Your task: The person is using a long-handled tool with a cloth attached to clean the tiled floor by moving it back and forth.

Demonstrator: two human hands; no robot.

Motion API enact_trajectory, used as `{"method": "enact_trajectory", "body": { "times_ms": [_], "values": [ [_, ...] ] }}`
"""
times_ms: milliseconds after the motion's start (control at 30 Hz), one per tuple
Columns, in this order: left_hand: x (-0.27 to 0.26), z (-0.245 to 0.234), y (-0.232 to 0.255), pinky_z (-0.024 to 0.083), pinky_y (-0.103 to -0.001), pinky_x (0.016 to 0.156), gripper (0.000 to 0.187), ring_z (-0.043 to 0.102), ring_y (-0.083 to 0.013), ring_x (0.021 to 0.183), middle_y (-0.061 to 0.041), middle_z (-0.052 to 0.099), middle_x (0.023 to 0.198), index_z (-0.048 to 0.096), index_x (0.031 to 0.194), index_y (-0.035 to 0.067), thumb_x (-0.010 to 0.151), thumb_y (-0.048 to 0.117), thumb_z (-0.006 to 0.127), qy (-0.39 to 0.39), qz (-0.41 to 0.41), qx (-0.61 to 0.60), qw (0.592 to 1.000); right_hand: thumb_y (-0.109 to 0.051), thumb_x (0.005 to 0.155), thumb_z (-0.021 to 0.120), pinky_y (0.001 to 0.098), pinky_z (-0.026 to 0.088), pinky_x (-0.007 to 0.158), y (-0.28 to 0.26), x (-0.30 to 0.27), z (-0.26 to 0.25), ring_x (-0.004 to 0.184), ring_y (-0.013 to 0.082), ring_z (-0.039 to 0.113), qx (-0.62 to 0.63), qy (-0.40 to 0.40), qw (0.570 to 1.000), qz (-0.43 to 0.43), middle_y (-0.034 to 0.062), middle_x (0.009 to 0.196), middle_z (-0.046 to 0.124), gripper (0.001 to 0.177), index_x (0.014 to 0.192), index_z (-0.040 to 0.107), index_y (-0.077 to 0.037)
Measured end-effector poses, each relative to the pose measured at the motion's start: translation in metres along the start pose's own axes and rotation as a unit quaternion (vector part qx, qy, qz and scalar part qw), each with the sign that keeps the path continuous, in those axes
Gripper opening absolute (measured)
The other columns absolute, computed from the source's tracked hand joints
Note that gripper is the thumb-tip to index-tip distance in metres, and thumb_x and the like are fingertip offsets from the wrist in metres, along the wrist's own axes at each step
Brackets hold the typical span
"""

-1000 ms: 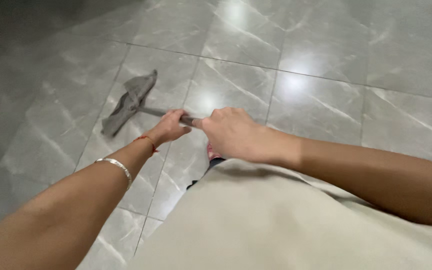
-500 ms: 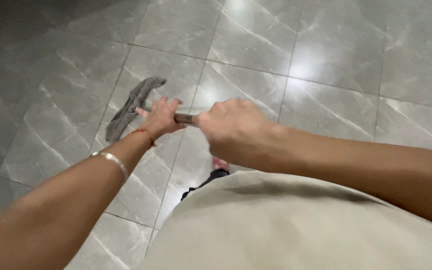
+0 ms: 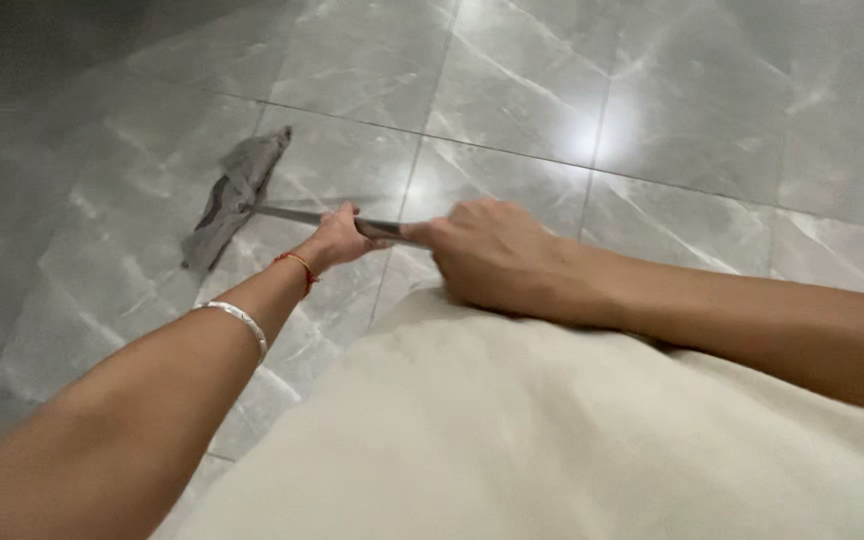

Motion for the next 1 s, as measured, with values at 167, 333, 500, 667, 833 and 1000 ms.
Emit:
{"method": "enact_trajectory", "body": {
  "times_ms": [167, 333, 500, 667, 833, 1000],
  "values": [
    [-0.007, 0.018, 0.077, 0.026, -0.05, 0.12, 0.116, 0.03, -0.0434, 0.146, -0.027, 0.047, 0.147, 0.035, 0.154, 0.005, 0.068, 0.057, 0.094, -0.005, 0.13, 0.023, 0.991, -0.012, 0.093, 0.055, 0.0454, 0.05, 0.053, 0.019, -0.046, -0.05, 0.049, 0.0283, 0.063, 0.015, -0.028, 0.996, 0.08, 0.013, 0.059, 0.069, 0.059, 0.148, 0.055, -0.034],
    [0.023, -0.003, 0.057, 0.034, -0.05, 0.117, 0.123, 0.035, -0.0405, 0.145, -0.022, 0.037, 0.152, 0.03, 0.157, 0.009, 0.062, 0.05, 0.095, -0.056, 0.089, -0.057, 0.993, -0.014, 0.096, 0.051, 0.0449, 0.052, 0.054, 0.023, -0.015, -0.048, 0.055, 0.0267, 0.066, -0.018, -0.072, 0.991, 0.113, 0.0111, 0.067, 0.071, 0.057, 0.148, 0.048, -0.038],
    [0.063, -0.042, -0.011, 0.034, -0.052, 0.115, 0.092, 0.038, -0.0389, 0.142, -0.02, 0.053, 0.143, 0.051, 0.145, 0.013, 0.068, 0.04, 0.095, 0.03, 0.053, 0.164, 0.985, -0.003, 0.086, 0.053, 0.0481, 0.053, 0.054, 0.002, 0.062, -0.008, 0.061, 0.0315, 0.067, 0.019, 0.013, 0.999, 0.028, 0.0147, 0.073, 0.069, 0.071, 0.151, 0.046, -0.03],
    [0.074, -0.04, -0.031, 0.041, -0.048, 0.109, 0.067, 0.046, -0.0406, 0.134, -0.024, 0.058, 0.136, 0.066, 0.125, 0.007, 0.075, 0.045, 0.09, 0.083, 0.007, 0.146, 0.986, -0.006, 0.084, 0.057, 0.049, 0.055, 0.062, 0.014, 0.085, 0.024, 0.07, 0.0333, 0.069, 0.039, 0.057, 0.997, 0.032, 0.0135, 0.078, 0.07, 0.061, 0.142, 0.058, -0.026],
    [0.063, 0.016, 0.031, 0.046, -0.043, 0.105, 0.063, 0.059, -0.0347, 0.122, -0.019, 0.069, 0.121, 0.069, 0.119, 0.007, 0.077, 0.049, 0.088, 0.018, 0.1, 0.175, 0.979, -0.008, 0.089, 0.055, 0.0501, 0.054, 0.062, 0.044, 0.009, 0.012, 0.067, 0.0337, 0.069, 0.064, 0.021, 0.995, 0.071, 0.0173, 0.074, 0.069, 0.061, 0.145, 0.055, -0.03],
    [-0.024, 0.073, 0.151, 0.053, -0.041, 0.095, 0.042, 0.066, -0.0314, 0.11, -0.014, 0.073, 0.111, 0.076, 0.106, 0.009, 0.073, 0.032, 0.088, 0.001, 0.352, 0.046, 0.935, -0.018, 0.095, 0.056, 0.0448, 0.053, 0.06, 0.066, -0.112, -0.021, 0.057, 0.0282, 0.066, 0.056, -0.073, 0.98, 0.176, 0.0113, 0.067, 0.07, 0.057, 0.146, 0.053, -0.042]
  ]
}}
Point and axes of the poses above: each hand's wrist, its own x-axis towards the middle knuckle, its own z-axis out of the palm, y = z × x, the point moved 8 cm from there along x, towards the middle knuckle
